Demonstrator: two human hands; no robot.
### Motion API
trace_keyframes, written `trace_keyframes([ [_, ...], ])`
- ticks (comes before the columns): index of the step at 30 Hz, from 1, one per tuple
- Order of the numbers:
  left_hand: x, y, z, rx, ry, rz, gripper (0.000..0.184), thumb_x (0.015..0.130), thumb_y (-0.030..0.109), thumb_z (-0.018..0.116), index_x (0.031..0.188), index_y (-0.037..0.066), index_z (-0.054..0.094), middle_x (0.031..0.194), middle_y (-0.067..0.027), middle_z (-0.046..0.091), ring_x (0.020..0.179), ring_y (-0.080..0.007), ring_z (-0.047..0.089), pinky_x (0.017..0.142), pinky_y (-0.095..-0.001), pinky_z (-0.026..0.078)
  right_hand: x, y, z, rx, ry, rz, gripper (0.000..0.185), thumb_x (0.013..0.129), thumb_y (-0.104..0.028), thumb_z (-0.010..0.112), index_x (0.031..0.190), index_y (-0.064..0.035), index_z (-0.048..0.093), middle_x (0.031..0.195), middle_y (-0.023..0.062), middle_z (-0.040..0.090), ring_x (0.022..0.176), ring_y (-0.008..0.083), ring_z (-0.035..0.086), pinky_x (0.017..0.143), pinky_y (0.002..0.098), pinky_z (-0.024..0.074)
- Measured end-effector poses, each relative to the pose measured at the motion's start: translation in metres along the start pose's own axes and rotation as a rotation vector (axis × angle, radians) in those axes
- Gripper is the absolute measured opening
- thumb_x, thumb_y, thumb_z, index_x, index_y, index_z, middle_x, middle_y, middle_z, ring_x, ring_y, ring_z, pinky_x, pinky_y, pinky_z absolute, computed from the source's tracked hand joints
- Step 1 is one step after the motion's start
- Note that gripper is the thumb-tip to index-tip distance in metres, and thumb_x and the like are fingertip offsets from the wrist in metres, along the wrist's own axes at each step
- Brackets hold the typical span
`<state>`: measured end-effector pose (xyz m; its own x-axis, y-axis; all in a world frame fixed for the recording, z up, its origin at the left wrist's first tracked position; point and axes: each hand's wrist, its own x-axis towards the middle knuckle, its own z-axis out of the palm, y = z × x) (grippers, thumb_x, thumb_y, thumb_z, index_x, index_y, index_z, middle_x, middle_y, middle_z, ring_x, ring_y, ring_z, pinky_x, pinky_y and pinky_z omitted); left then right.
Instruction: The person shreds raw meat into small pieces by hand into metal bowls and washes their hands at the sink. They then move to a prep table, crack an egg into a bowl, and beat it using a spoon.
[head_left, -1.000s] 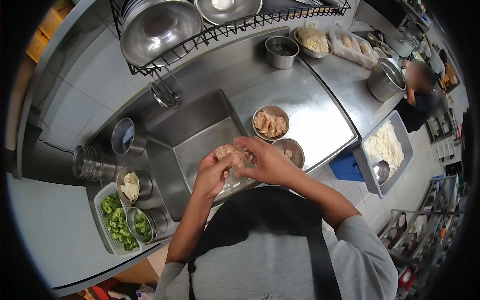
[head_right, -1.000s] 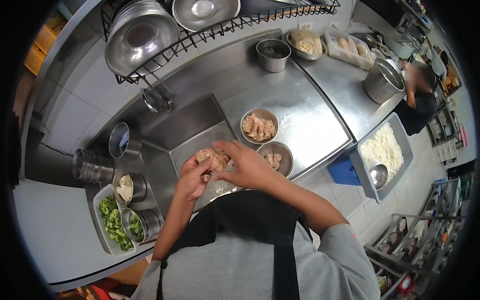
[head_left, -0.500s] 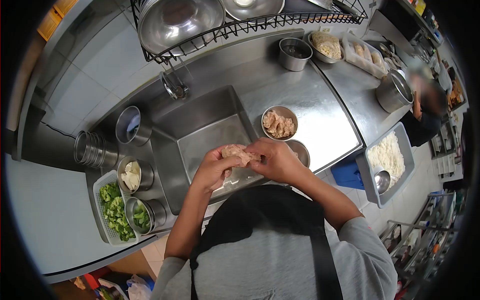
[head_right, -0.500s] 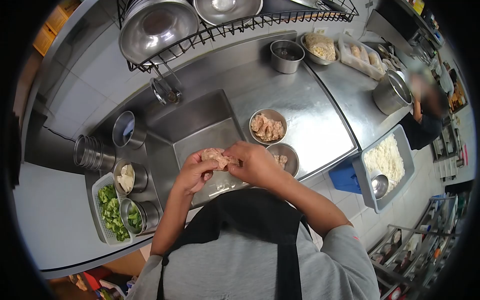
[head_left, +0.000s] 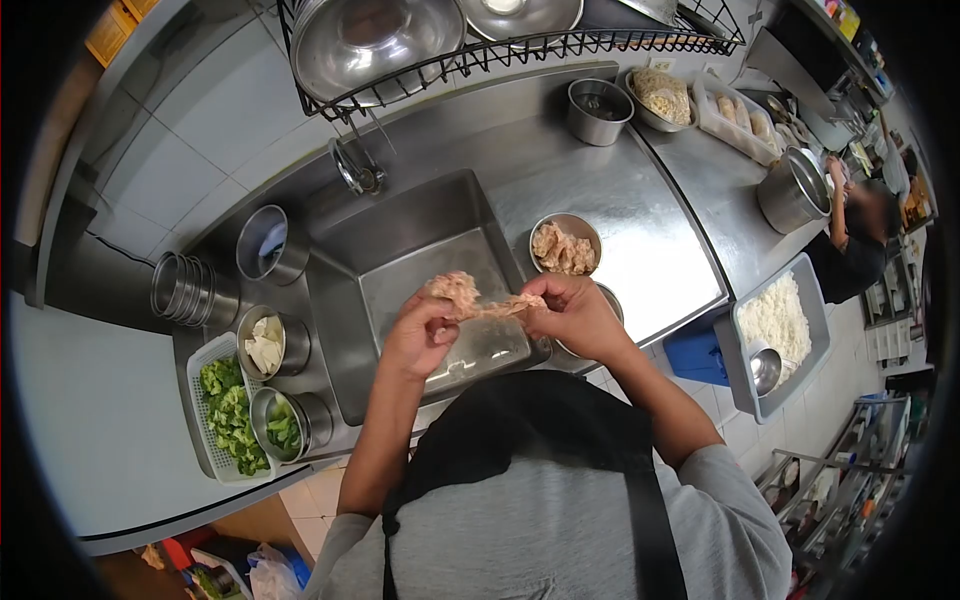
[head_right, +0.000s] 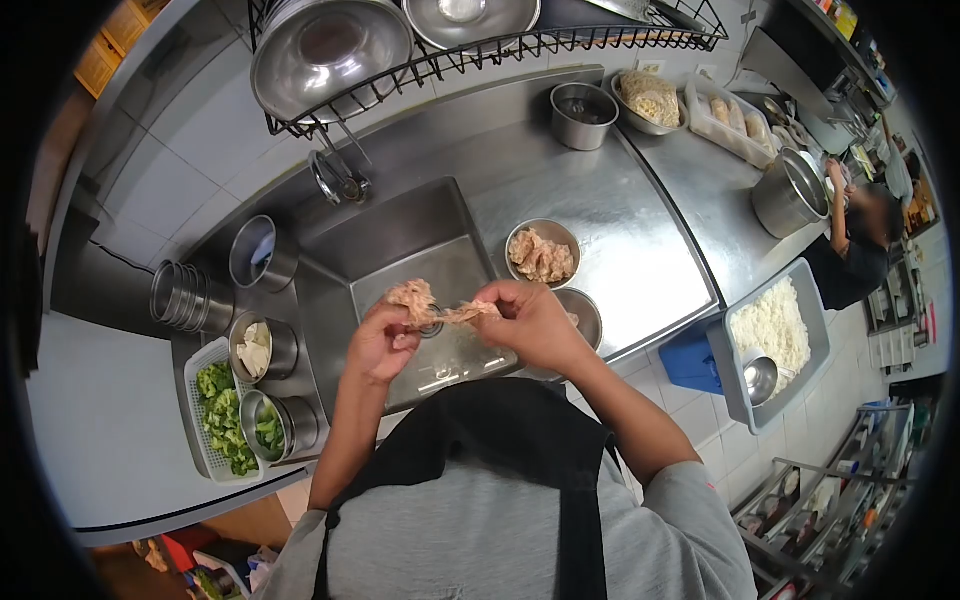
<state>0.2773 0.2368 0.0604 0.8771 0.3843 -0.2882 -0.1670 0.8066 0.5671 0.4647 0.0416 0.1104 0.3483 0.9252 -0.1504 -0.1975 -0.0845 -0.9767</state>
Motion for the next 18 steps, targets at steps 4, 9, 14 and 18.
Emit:
trace_keyframes([
  [4, -0.005, 0.013, 0.015, 0.192, 0.103, 0.089, 0.042, 0.087, -0.002, 0.061, 0.129, 0.002, 0.062, 0.105, -0.0047, 0.069, 0.076, -0.0059, 0.059, 0.052, -0.0184, 0.037, -0.004, -0.008, -0.007, 0.012, -0.049, -0.071, 0.013, 0.097, -0.009, 0.071, 0.105, 0.0005, 0.068, 0.102, 0.002, 0.07, 0.094, 0.008, 0.064, 0.084, 0.0273, 0.0527],
  [9, 0.0, 0.004, 0.009, 0.283, 0.054, 0.019, 0.045, 0.088, -0.001, 0.062, 0.132, 0.002, 0.059, 0.11, -0.0052, 0.069, 0.083, -0.0073, 0.063, 0.055, -0.0188, 0.039, 0.008, 0.007, -0.024, 0.094, -0.006, -0.078, 0.016, 0.105, -0.018, 0.061, 0.105, -0.0036, 0.068, 0.117, 0.0058, 0.068, 0.101, 0.0088, 0.06, 0.091, 0.0267, 0.0478],
  [14, 0.003, -0.003, 0.028, 0.298, -0.003, -0.029, 0.044, 0.089, 0.002, 0.064, 0.132, 0.003, 0.057, 0.111, -0.0053, 0.068, 0.088, -0.0086, 0.065, 0.056, -0.0202, 0.041, 0.011, 0.009, -0.024, 0.447, -0.022, -0.055, 0.006, 0.101, -0.01, 0.064, 0.098, -0.0056, 0.067, 0.128, 0.0156, 0.065, 0.103, 0.0154, 0.064, 0.087, 0.0311, 0.0526],
  [18, 0.01, -0.005, 0.024, 0.445, -0.014, -0.005, 0.042, 0.09, 0.004, 0.068, 0.131, 0.004, 0.057, 0.109, -0.0057, 0.068, 0.086, -0.0106, 0.066, 0.057, -0.0206, 0.043, 0.017, 0.027, -0.031, 0.577, -0.01, 0.003, 0.003, 0.098, -0.006, 0.067, 0.098, -0.0039, 0.066, 0.125, 0.0168, 0.066, 0.099, 0.0185, 0.067, 0.083, 0.0306, 0.0573],
])
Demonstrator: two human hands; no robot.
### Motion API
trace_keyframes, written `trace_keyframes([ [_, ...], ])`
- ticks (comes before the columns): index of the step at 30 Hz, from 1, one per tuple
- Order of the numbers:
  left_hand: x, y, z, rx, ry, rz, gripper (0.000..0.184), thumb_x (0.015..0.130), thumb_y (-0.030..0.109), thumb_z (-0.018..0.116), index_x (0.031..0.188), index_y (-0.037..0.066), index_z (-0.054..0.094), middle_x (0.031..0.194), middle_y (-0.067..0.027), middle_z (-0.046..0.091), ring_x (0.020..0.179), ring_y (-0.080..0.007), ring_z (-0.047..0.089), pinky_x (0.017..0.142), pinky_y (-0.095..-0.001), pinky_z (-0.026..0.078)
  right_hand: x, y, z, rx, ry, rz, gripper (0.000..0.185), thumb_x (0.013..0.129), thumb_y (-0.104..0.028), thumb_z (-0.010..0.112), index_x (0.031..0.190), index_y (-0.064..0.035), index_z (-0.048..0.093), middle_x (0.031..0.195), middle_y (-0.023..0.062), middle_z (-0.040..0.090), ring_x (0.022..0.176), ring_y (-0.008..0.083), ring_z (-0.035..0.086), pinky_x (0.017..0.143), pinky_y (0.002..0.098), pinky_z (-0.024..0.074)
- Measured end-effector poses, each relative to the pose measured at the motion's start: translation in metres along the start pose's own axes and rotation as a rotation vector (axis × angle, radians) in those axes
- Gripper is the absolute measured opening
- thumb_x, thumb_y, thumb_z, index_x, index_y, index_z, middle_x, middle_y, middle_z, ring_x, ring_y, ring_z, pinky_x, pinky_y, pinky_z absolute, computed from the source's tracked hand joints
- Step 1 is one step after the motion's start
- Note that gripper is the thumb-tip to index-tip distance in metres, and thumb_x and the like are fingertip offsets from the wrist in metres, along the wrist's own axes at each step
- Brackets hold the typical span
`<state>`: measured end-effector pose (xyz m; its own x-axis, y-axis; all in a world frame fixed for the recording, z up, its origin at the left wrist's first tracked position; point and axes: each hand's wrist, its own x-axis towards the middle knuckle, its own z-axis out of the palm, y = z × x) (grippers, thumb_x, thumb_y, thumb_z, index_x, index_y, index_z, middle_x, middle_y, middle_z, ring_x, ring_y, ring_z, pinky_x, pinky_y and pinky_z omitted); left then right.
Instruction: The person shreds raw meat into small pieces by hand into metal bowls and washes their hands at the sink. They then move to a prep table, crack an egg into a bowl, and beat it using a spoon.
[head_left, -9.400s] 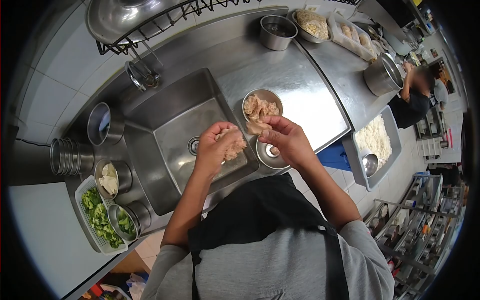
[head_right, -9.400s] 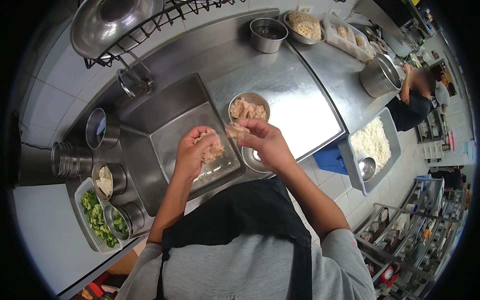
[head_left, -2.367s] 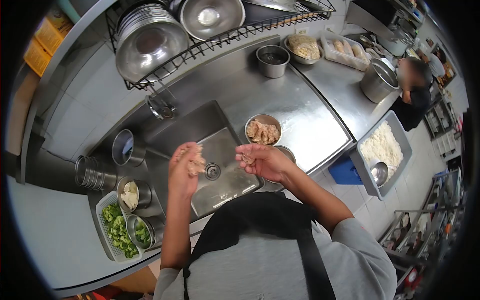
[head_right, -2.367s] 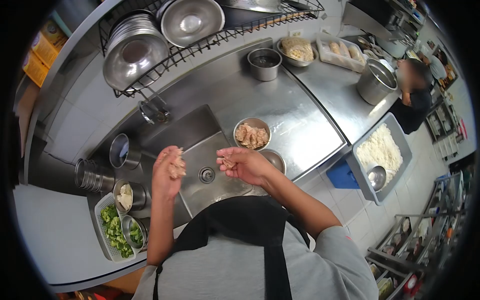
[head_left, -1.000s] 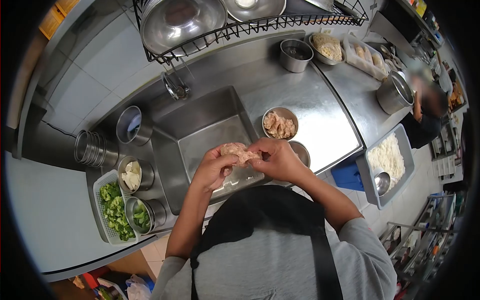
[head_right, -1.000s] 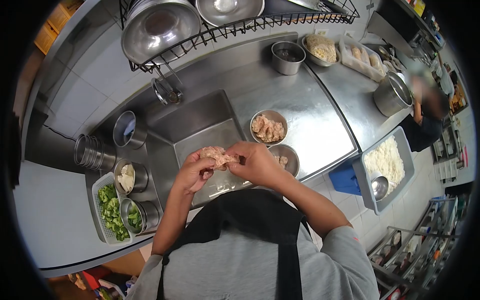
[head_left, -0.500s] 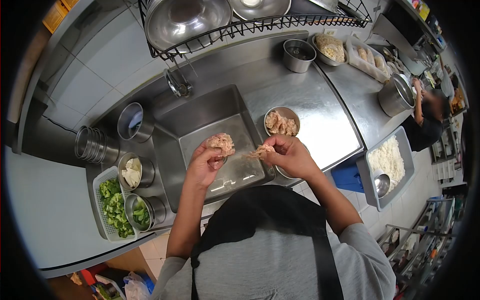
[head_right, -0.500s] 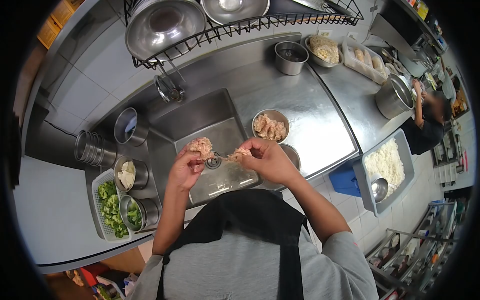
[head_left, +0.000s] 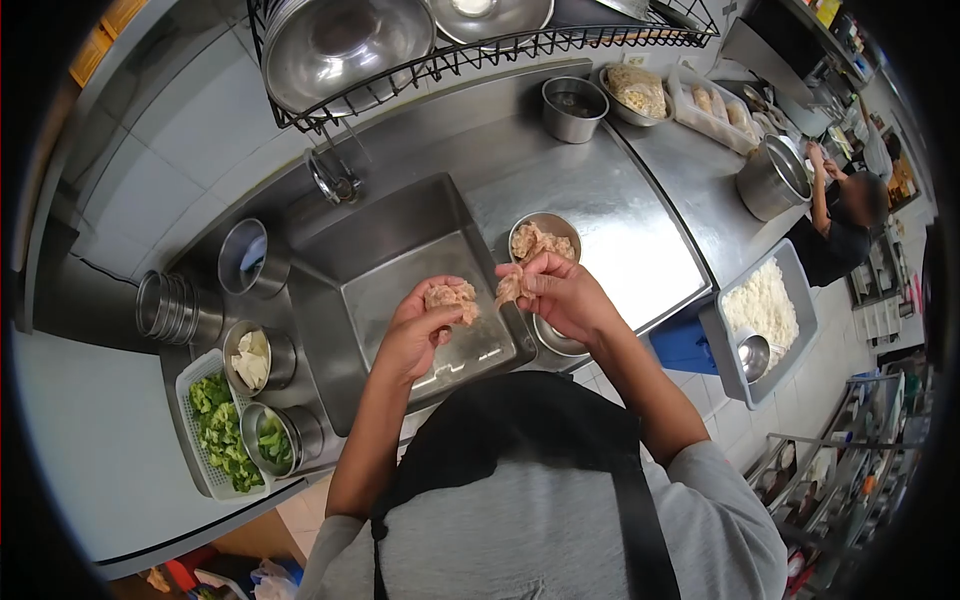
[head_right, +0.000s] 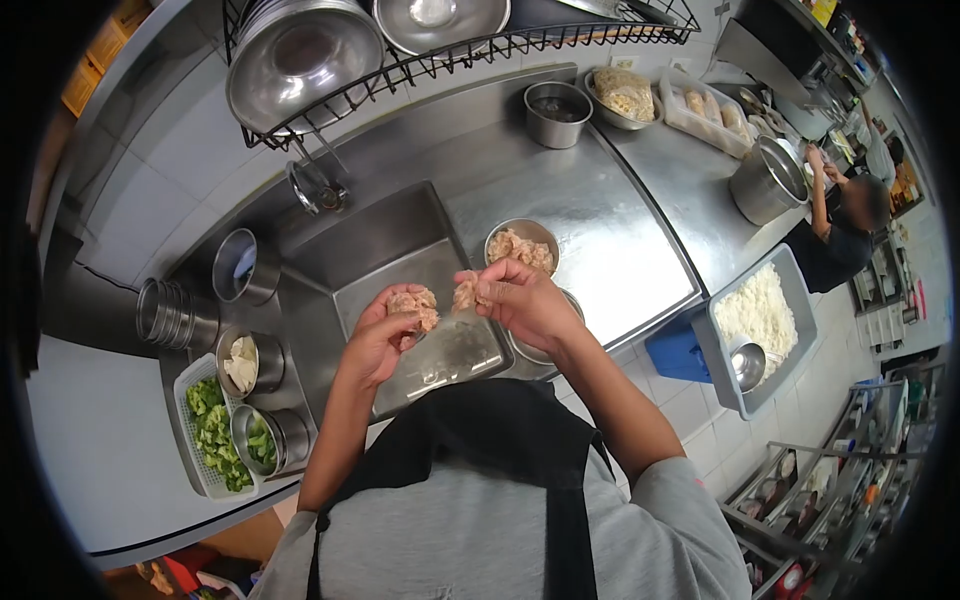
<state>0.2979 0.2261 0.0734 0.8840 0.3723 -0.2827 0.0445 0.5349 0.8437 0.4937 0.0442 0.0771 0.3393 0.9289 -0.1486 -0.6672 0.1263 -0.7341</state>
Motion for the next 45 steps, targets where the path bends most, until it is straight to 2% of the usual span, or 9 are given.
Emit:
trace_keyframes([
  [2, 0.002, 0.0, 0.001, 0.097, -0.007, 0.025, 0.041, 0.09, 0.004, 0.07, 0.13, 0.005, 0.058, 0.107, -0.0049, 0.068, 0.086, -0.0101, 0.066, 0.06, -0.0204, 0.044, 0.004, 0.008, -0.011, 0.115, 0.032, 0.049, 0.004, 0.096, -0.005, 0.07, 0.097, -0.0041, 0.067, 0.118, 0.0148, 0.069, 0.093, 0.0166, 0.068, 0.08, 0.0285, 0.0573],
  [8, 0.001, 0.002, 0.029, 0.364, -0.077, 0.176, 0.027, 0.091, 0.007, 0.075, 0.115, 0.002, 0.067, 0.104, -0.0029, 0.07, 0.085, -0.0093, 0.065, 0.07, -0.0236, 0.053, 0.0, -0.002, 0.016, -0.232, 0.021, 0.22, 0.017, 0.096, -0.01, 0.072, 0.109, -0.0053, 0.061, 0.095, 0.0055, 0.071, 0.078, 0.0125, 0.066, 0.068, 0.026, 0.0532],
  [11, 0.009, -0.011, 0.022, 0.483, -0.081, 0.222, 0.02, 0.091, 0.009, 0.076, 0.108, 0.001, 0.07, 0.1, -0.0031, 0.07, 0.083, -0.0094, 0.066, 0.072, -0.0247, 0.054, 0.01, 0.003, 0.012, -0.338, 0.079, 0.318, 0.03, 0.094, -0.011, 0.074, 0.118, -0.0054, 0.057, 0.097, 0.0055, 0.069, 0.081, 0.0115, 0.065, 0.066, 0.0249, 0.051],
  [14, 0.011, -0.016, 0.019, 0.371, 0.01, 0.149, 0.017, 0.092, 0.012, 0.076, 0.104, 0.0, 0.071, 0.094, -0.0039, 0.07, 0.08, -0.009, 0.066, 0.07, -0.0245, 0.053, 0.001, -0.003, 0.026, -0.337, 0.083, 0.253, 0.038, 0.092, -0.012, 0.076, 0.124, -0.004, 0.057, 0.099, 0.0038, 0.068, 0.083, 0.0121, 0.065, 0.068, 0.0261, 0.0528],
  [17, 0.011, -0.019, 0.015, 0.237, 0.091, 0.062, 0.016, 0.092, 0.012, 0.075, 0.103, 0.001, 0.071, 0.089, -0.0035, 0.07, 0.075, -0.0088, 0.066, 0.064, -0.0244, 0.052, -0.012, 0.01, 0.04, -0.741, 0.039, -0.108, 0.041, 0.091, -0.011, 0.077, 0.127, -0.0029, 0.059, 0.102, 0.0027, 0.068, 0.088, 0.0137, 0.066, 0.071, 0.0284, 0.0547],
  [20, 0.01, -0.014, 0.021, 0.188, 0.074, 0.018, 0.014, 0.093, 0.012, 0.074, 0.103, 0.003, 0.07, 0.087, -0.0025, 0.07, 0.071, -0.0087, 0.065, 0.059, -0.0237, 0.052, -0.014, 0.019, 0.044, -1.216, 0.072, -0.398, 0.041, 0.088, -0.016, 0.078, 0.125, -0.0033, 0.064, 0.095, 0.0085, 0.069, 0.083, 0.0165, 0.067, 0.075, 0.0321, 0.0551],
  [23, 0.008, -0.006, 0.021, 0.216, 0.05, 0.007, 0.012, 0.092, 0.012, 0.073, 0.1, 0.004, 0.07, 0.085, -0.002, 0.069, 0.069, -0.0085, 0.065, 0.058, -0.0237, 0.052, -0.012, 0.025, 0.035, -1.309, 0.091, -0.417, 0.035, 0.087, -0.011, 0.078, 0.121, -0.0043, 0.07, 0.096, 0.0133, 0.07, 0.082, 0.0171, 0.068, 0.074, 0.0322, 0.0546],
  [35, -0.003, 0.016, -0.005, 0.226, 0.131, 0.042, 0.012, 0.091, 0.011, 0.071, 0.101, 0.005, 0.068, 0.085, -0.0001, 0.067, 0.072, -0.0078, 0.063, 0.06, -0.0227, 0.048, -0.012, 0.007, 0.011, -0.082, 0.034, 0.272, 0.042, 0.102, -0.018, 0.063, 0.14, -0.0025, 0.055, 0.122, 0.008, 0.066, 0.1, 0.0142, 0.066, 0.086, 0.0274, 0.0537],
  [45, -0.003, 0.007, -0.013, 0.195, 0.139, 0.04, 0.013, 0.093, 0.012, 0.069, 0.104, 0.009, 0.065, 0.087, 0.0006, 0.066, 0.071, -0.006, 0.061, 0.055, -0.0209, 0.038, -0.023, 0.005, -0.022, -0.092, 0.214, 0.192, 0.021, 0.107, -0.019, 0.052, 0.12, -0.0049, 0.06, 0.09, 0.0033, 0.062, 0.072, 0.0103, 0.053, 0.063, 0.0252, 0.0415],
])
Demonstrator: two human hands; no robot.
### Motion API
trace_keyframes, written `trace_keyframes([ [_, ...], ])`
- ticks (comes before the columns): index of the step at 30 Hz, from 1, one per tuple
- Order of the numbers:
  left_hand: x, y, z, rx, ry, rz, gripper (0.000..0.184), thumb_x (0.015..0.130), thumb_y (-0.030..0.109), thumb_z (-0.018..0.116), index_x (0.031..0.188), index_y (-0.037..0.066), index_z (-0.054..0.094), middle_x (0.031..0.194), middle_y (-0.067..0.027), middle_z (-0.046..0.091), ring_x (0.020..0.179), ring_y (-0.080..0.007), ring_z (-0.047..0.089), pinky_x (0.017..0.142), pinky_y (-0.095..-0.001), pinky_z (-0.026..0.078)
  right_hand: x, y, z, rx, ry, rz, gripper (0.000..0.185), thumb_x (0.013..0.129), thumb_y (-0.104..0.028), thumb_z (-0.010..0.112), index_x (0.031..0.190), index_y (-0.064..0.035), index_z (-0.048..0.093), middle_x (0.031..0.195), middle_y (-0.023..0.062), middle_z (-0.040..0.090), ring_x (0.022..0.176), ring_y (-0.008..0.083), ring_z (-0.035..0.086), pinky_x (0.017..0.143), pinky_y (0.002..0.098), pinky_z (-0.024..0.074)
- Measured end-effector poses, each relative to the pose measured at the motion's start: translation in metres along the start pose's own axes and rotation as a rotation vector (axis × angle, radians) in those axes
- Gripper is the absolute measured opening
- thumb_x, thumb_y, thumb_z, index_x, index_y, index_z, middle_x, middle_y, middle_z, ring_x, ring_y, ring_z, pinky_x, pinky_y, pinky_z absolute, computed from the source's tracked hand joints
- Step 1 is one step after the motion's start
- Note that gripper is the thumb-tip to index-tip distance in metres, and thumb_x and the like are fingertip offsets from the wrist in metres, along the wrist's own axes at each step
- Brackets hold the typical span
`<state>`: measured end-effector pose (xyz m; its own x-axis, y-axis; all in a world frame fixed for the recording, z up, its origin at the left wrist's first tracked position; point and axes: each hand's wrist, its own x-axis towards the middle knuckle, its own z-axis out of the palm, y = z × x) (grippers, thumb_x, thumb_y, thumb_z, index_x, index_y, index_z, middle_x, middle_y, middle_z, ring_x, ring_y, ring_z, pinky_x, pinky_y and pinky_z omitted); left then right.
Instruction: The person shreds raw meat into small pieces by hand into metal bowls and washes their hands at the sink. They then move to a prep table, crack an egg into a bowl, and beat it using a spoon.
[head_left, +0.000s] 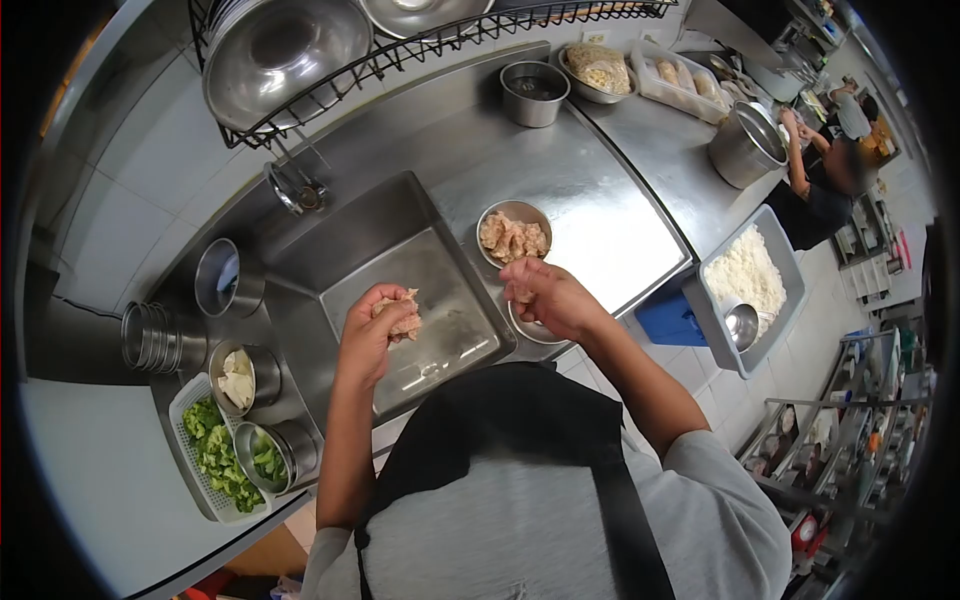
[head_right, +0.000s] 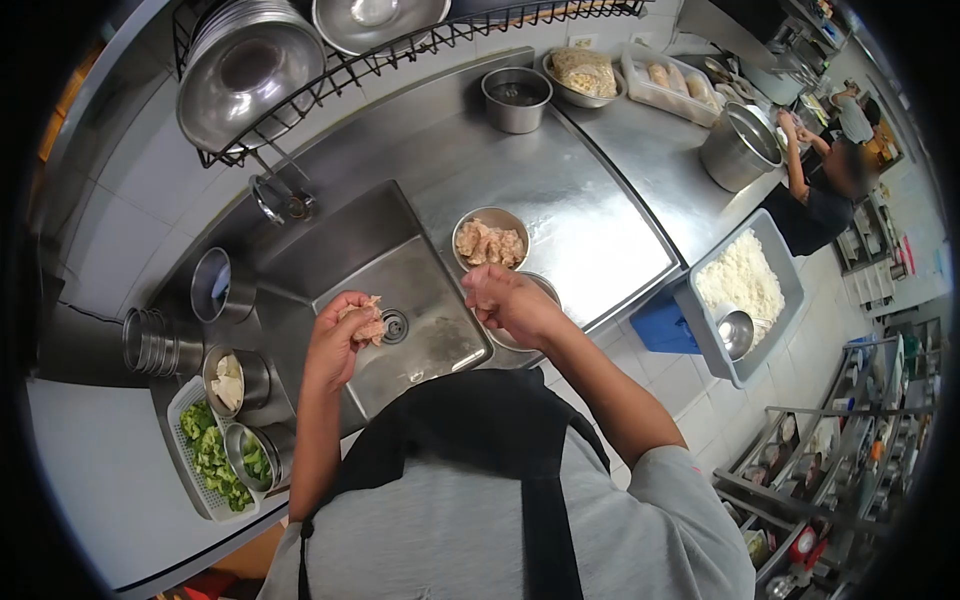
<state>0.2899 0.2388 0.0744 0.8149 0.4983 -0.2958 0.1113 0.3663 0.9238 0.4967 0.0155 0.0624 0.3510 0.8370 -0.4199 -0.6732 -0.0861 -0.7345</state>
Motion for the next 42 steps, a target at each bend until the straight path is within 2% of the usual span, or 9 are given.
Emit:
trace_keyframes([
  [5, 0.005, -0.007, -0.001, 0.003, -0.017, -0.022, 0.014, 0.093, 0.014, 0.071, 0.105, 0.009, 0.066, 0.089, 0.0011, 0.068, 0.073, -0.0049, 0.059, 0.056, -0.0212, 0.038, -0.001, 0.0, -0.027, -0.043, 0.169, -0.144, 0.02, 0.106, -0.02, 0.052, 0.119, -0.0065, 0.059, 0.08, 0.0037, 0.058, 0.069, 0.0103, 0.051, 0.062, 0.0256, 0.0405],
  [9, 0.005, -0.011, 0.001, 0.031, -0.022, -0.047, 0.017, 0.095, 0.019, 0.071, 0.108, 0.009, 0.065, 0.09, 0.0016, 0.068, 0.074, -0.005, 0.059, 0.057, -0.0211, 0.038, 0.007, 0.022, -0.043, -0.605, 0.382, -0.41, 0.018, 0.102, -0.016, 0.054, 0.115, -0.0039, 0.06, 0.087, 0.0066, 0.062, 0.078, 0.0177, 0.061, 0.07, 0.0299, 0.0493],
  [15, 0.004, -0.014, 0.001, -0.066, -0.102, -0.116, 0.029, 0.097, 0.014, 0.065, 0.124, 0.004, 0.06, 0.103, -0.0052, 0.07, 0.084, -0.0096, 0.064, 0.063, -0.0233, 0.044, 0.002, 0.047, -0.066, -1.378, 0.298, -0.324, 0.027, 0.091, -0.02, 0.066, 0.114, -0.0059, 0.063, 0.118, 0.0205, 0.063, 0.114, 0.0357, 0.061, 0.099, 0.0457, 0.0478],
  [16, 0.004, -0.014, 0.0, -0.114, -0.12, -0.124, 0.031, 0.097, 0.011, 0.063, 0.127, 0.002, 0.059, 0.106, -0.0066, 0.07, 0.086, -0.0106, 0.065, 0.063, -0.0238, 0.044, -0.003, 0.045, -0.053, -1.629, 0.273, -0.099, 0.037, 0.092, -0.03, 0.069, 0.121, -0.008, 0.065, 0.133, 0.0214, 0.058, 0.13, 0.0402, 0.051, 0.108, 0.0502, 0.0433],
  [19, 0.003, -0.011, -0.002, -0.363, -0.223, -0.186, 0.042, 0.094, 0.003, 0.059, 0.135, 0.0, 0.056, 0.116, -0.0071, 0.067, 0.089, -0.0101, 0.063, 0.068, -0.0237, 0.045, -0.014, 0.041, -0.023, -1.721, 0.249, -0.248, 0.053, 0.09, -0.04, 0.072, 0.134, -0.012, 0.062, 0.14, 0.0216, 0.054, 0.135, 0.0454, 0.045, 0.112, 0.0523, 0.0403],
  [23, -0.002, 0.003, 0.01, -0.392, -0.311, -0.221, 0.052, 0.091, -0.005, 0.053, 0.143, -0.002, 0.052, 0.124, -0.0101, 0.066, 0.092, -0.0114, 0.064, 0.069, -0.0246, 0.049, -0.001, 0.01, 0.031, -0.671, -0.181, -0.273, 0.073, 0.09, -0.033, 0.079, 0.15, -0.0068, 0.047, 0.145, 0.0188, 0.052, 0.137, 0.0304, 0.049, 0.111, 0.0436, 0.0431],
  [26, -0.004, 0.007, 0.013, -0.299, -0.366, -0.2, 0.048, 0.096, 0.0, 0.055, 0.144, -0.001, 0.052, 0.124, -0.0086, 0.067, 0.092, -0.0087, 0.064, 0.067, -0.0223, 0.049, 0.019, 0.007, 0.049, -0.301, -0.354, -0.281, 0.068, 0.089, -0.019, 0.081, 0.145, 0.0004, 0.048, 0.138, 0.0146, 0.058, 0.129, 0.0217, 0.055, 0.107, 0.0393, 0.0472],
  [29, -0.005, 0.004, 0.014, -0.16, -0.326, -0.162, 0.039, 0.1, 0.008, 0.058, 0.139, 0.0, 0.057, 0.117, -0.0046, 0.068, 0.086, -0.0049, 0.061, 0.062, -0.0191, 0.045, 0.027, 0.006, 0.05, -0.365, -0.321, -0.222, 0.058, 0.091, -0.005, 0.076, 0.142, -0.0002, 0.049, 0.13, 0.0088, 0.061, 0.124, 0.0177, 0.057, 0.103, 0.0363, 0.0497],
  [42, 0.009, 0.01, 0.019, 0.209, -0.203, -0.036, 0.02, 0.1, 0.023, 0.067, 0.11, 0.005, 0.068, 0.09, 0.0021, 0.067, 0.074, -0.0045, 0.056, 0.062, -0.021, 0.043, 0.022, 0.011, 0.059, -0.458, -0.198, -0.348, 0.029, 0.093, -0.002, 0.07, 0.121, 0.0004, 0.062, 0.115, 0.0066, 0.066, 0.103, 0.0128, 0.065, 0.09, 0.0296, 0.0541],
])
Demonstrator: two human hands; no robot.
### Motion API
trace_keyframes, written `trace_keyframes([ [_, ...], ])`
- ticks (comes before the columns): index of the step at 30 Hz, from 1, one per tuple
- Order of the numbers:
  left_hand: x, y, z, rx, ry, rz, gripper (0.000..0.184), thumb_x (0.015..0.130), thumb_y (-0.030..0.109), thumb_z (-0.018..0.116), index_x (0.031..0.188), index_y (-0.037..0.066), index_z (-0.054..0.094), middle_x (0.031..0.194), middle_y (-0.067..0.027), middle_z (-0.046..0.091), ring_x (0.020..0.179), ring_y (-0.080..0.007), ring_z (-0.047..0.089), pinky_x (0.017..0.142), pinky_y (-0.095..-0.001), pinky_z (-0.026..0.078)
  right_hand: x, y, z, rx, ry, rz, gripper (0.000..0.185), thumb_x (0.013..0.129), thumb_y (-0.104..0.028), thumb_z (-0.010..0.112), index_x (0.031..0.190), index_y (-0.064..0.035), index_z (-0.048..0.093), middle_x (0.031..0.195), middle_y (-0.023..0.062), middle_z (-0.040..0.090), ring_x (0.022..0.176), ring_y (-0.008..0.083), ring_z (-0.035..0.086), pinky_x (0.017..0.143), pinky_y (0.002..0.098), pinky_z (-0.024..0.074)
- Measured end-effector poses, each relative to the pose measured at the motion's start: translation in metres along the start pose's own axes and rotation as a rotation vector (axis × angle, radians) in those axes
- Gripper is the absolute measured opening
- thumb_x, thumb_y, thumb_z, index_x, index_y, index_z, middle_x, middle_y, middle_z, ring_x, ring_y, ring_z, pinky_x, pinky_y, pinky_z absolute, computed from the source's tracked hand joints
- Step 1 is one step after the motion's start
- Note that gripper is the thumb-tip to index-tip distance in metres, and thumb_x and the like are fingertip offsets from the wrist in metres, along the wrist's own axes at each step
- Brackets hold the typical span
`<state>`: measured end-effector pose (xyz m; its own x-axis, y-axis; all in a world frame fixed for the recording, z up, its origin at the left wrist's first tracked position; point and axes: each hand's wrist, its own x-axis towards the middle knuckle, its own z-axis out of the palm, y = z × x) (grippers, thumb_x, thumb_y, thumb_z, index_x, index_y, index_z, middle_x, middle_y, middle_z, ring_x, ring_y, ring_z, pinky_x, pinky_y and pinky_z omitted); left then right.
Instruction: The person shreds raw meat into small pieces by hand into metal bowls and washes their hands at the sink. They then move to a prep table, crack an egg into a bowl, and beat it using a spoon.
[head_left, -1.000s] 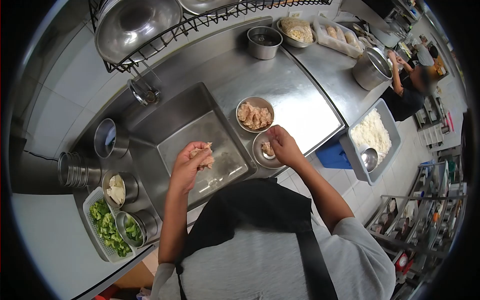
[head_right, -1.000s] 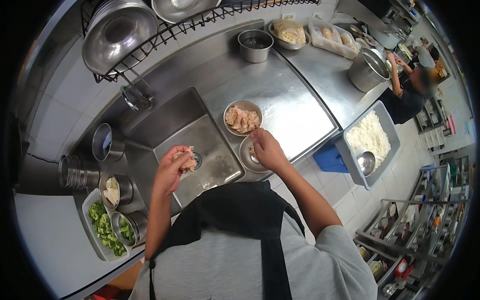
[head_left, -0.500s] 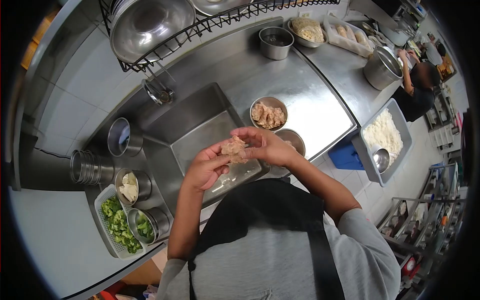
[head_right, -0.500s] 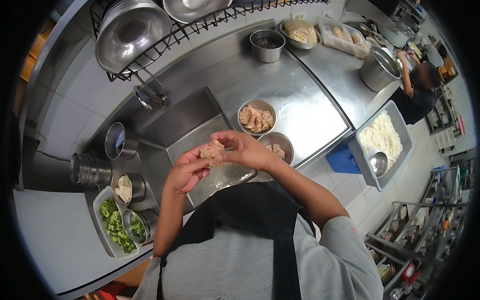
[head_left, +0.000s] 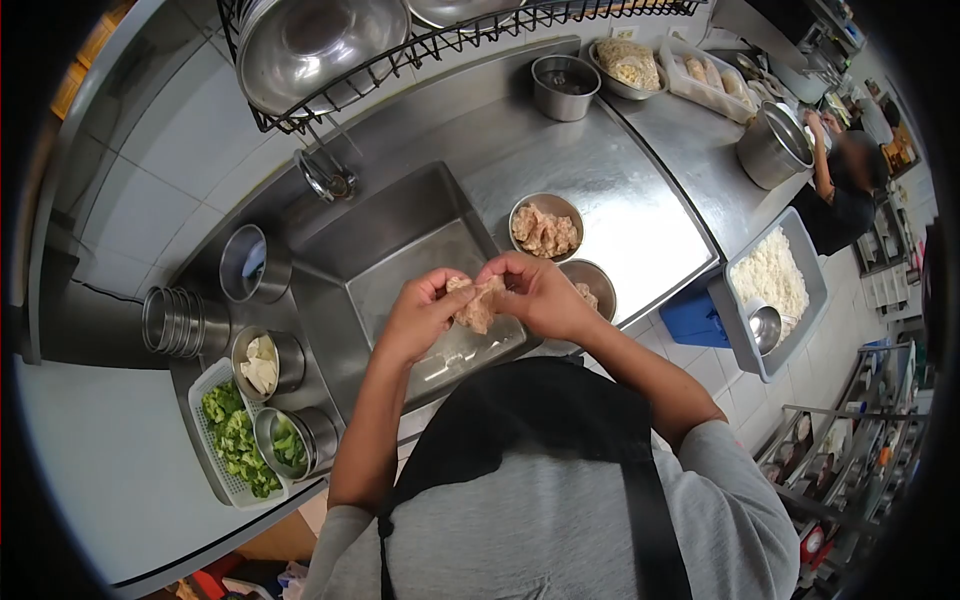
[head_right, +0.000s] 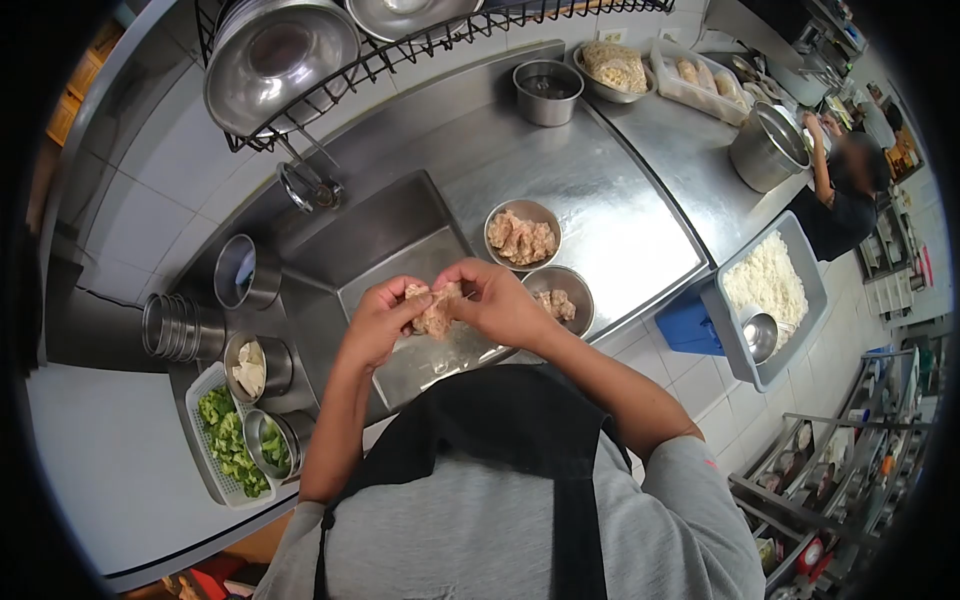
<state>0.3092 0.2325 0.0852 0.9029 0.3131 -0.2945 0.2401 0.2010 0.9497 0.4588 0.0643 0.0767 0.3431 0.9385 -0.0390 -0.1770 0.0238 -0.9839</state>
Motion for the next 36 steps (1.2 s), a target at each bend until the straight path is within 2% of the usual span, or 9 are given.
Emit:
trace_keyframes([
  [4, 0.001, 0.006, 0.008, -0.248, 0.045, -0.011, 0.024, 0.098, 0.018, 0.07, 0.118, 0.007, 0.064, 0.096, 0.001, 0.066, 0.079, -0.0066, 0.06, 0.068, -0.0232, 0.048, 0.001, -0.003, 0.001, 0.266, 0.121, 0.105, 0.022, 0.096, -0.005, 0.066, 0.118, 0.0001, 0.064, 0.112, 0.0068, 0.067, 0.099, 0.0121, 0.067, 0.087, 0.0287, 0.0554],
  [8, 0.002, -0.01, 0.019, -0.163, 0.058, 0.176, 0.033, 0.092, 0.008, 0.075, 0.121, 0.005, 0.061, 0.1, 0.0002, 0.067, 0.082, -0.0065, 0.061, 0.069, -0.0227, 0.049, 0.001, -0.01, 0.002, 0.341, 0.123, 0.198, 0.024, 0.096, -0.004, 0.065, 0.119, -0.0006, 0.064, 0.112, 0.0063, 0.067, 0.098, 0.0117, 0.067, 0.086, 0.0283, 0.0559],
  [11, 0.008, -0.02, 0.017, -0.039, 0.11, 0.203, 0.032, 0.089, 0.003, 0.076, 0.118, 0.003, 0.062, 0.097, -0.0003, 0.068, 0.081, -0.0064, 0.062, 0.068, -0.0221, 0.049, 0.005, -0.004, -0.001, 0.142, 0.152, 0.226, 0.03, 0.095, -0.004, 0.065, 0.124, -0.0003, 0.061, 0.112, 0.0059, 0.067, 0.097, 0.0114, 0.066, 0.086, 0.0284, 0.0558],
  [17, 0.005, -0.017, 0.013, 0.033, 0.14, 0.148, 0.022, 0.089, 0.003, 0.076, 0.109, 0.001, 0.066, 0.09, -0.0015, 0.069, 0.076, -0.0069, 0.063, 0.066, -0.0219, 0.05, 0.002, -0.011, 0.01, -0.169, 0.113, -0.017, 0.03, 0.091, -0.002, 0.07, 0.119, 0.0003, 0.06, 0.106, 0.0039, 0.068, 0.093, 0.011, 0.066, 0.081, 0.0277, 0.0555],
  [20, 0.004, -0.012, 0.016, 0.058, 0.14, 0.125, 0.021, 0.088, 0.002, 0.075, 0.107, 0.002, 0.066, 0.09, -0.0022, 0.069, 0.076, -0.0075, 0.064, 0.066, -0.0223, 0.051, 0.004, -0.012, 0.008, -0.152, 0.097, 0.099, 0.029, 0.087, -0.004, 0.073, 0.114, 0.0011, 0.063, 0.093, 0.0049, 0.068, 0.083, 0.0107, 0.065, 0.077, 0.0258, 0.0531],
  [26, 0.003, -0.011, 0.017, -0.398, 0.102, 0.086, 0.023, 0.088, 0.0, 0.073, 0.109, 0.003, 0.066, 0.096, -0.0029, 0.071, 0.083, -0.0096, 0.067, 0.072, -0.0238, 0.053, 0.005, -0.004, -0.01, 0.419, 0.103, 0.213, 0.028, 0.085, -0.003, 0.074, 0.112, -0.001, 0.064, 0.093, 0.0048, 0.069, 0.085, 0.0119, 0.068, 0.075, 0.0282, 0.0554],
  [29, 0.005, -0.012, 0.014, -0.398, 0.124, 0.104, 0.023, 0.088, -0.001, 0.073, 0.109, 0.004, 0.065, 0.096, -0.0025, 0.071, 0.08, -0.0086, 0.065, 0.068, -0.0224, 0.05, 0.003, -0.01, 0.001, 0.305, 0.134, 0.07, 0.027, 0.086, -0.004, 0.074, 0.111, 0.0, 0.065, 0.092, 0.0042, 0.069, 0.082, 0.0105, 0.066, 0.072, 0.0276, 0.0541],
  [32, 0.006, -0.008, 0.017, -0.333, 0.161, 0.102, 0.023, 0.088, 0.0, 0.074, 0.109, 0.005, 0.065, 0.096, -0.0025, 0.071, 0.078, -0.0071, 0.064, 0.064, -0.0213, 0.048, -0.003, -0.013, 0.013, -0.244, 0.218, -0.03, 0.026, 0.086, -0.004, 0.073, 0.111, 0.001, 0.065, 0.091, 0.0039, 0.068, 0.08, 0.009, 0.063, 0.072, 0.027, 0.0524],
  [36, 0.007, -0.005, 0.022, -0.292, 0.184, 0.112, 0.026, 0.087, 0.001, 0.076, 0.11, 0.005, 0.064, 0.095, -0.0025, 0.07, 0.076, -0.0065, 0.063, 0.063, -0.0204, 0.047, -0.005, -0.017, 0.01, -0.33, 0.245, 0.022, 0.029, 0.086, -0.007, 0.074, 0.113, 0.0014, 0.066, 0.092, 0.0046, 0.068, 0.081, 0.0088, 0.061, 0.073, 0.0271, 0.0516],
])
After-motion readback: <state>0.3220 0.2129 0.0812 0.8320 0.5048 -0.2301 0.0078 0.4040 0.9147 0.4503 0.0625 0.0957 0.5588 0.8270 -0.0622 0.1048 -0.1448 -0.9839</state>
